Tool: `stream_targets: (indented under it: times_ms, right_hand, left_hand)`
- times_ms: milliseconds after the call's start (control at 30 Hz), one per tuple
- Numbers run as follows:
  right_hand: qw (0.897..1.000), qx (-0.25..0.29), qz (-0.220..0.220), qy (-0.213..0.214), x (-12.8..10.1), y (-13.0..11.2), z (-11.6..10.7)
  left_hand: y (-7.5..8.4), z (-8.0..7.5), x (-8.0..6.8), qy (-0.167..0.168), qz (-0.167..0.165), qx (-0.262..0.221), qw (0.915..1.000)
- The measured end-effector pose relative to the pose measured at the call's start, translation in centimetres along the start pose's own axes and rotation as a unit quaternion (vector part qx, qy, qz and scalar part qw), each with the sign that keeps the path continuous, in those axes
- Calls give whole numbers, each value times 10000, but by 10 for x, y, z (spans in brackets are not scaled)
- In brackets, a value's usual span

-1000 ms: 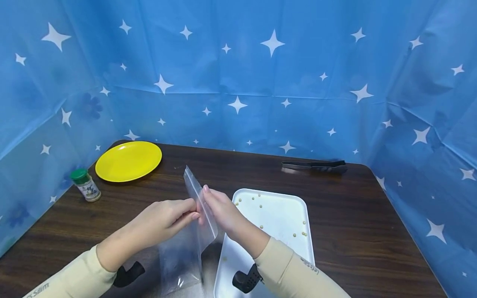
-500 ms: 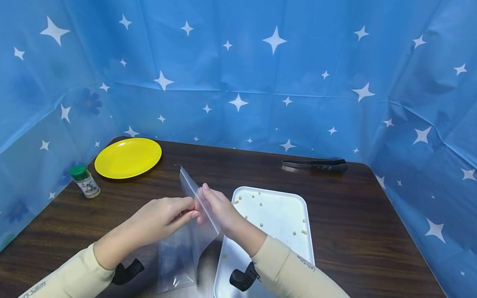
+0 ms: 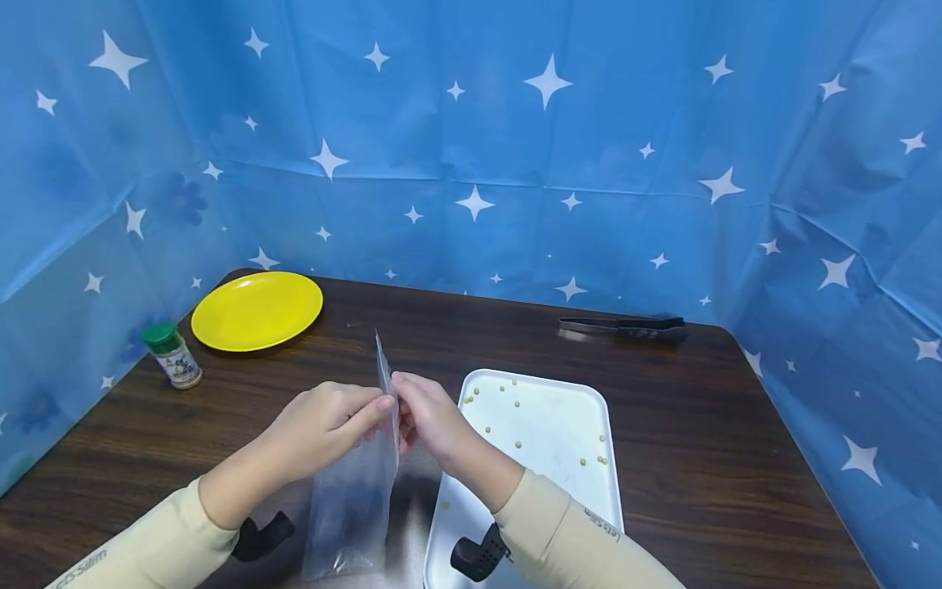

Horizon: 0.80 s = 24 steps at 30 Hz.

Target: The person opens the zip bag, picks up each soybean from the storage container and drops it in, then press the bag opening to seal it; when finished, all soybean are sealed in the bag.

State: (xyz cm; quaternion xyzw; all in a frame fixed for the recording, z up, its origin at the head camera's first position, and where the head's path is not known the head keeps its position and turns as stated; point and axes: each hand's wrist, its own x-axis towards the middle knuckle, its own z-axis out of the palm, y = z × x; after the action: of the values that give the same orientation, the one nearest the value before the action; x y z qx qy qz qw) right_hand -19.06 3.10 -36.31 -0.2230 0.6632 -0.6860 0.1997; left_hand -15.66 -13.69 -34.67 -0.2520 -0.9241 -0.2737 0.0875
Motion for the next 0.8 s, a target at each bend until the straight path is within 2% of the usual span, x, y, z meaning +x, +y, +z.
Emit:
stream_targets:
  times_ms: [133, 233, 367, 633, 700, 800]
  right_hand:
    - [9993, -321, -112, -134, 0, -1, -1]
    - [9986, -506, -138, -51, -1, -1, -1]
    - [9974, -692, -155, 119, -2, 1, -2]
    - [9929, -917, -754, 14, -2, 1, -2]
    - [9916, -1024, -781, 83, -2, -2, -1]
    - [9914, -1137, -598, 232, -3, -5, -1]
  left_hand:
    - [4, 2, 4, -46, -812, -609, 9948]
    - [7, 3, 7, -142, -1045, -736, 9917]
    - [10, 4, 8, -139, -1012, -681, 9924]
    - [13, 5, 5, -41, -876, -552, 9946]
    - [13, 6, 5, -53, -763, -401, 9963]
    - [15, 7, 4, -175, -620, -189, 9977]
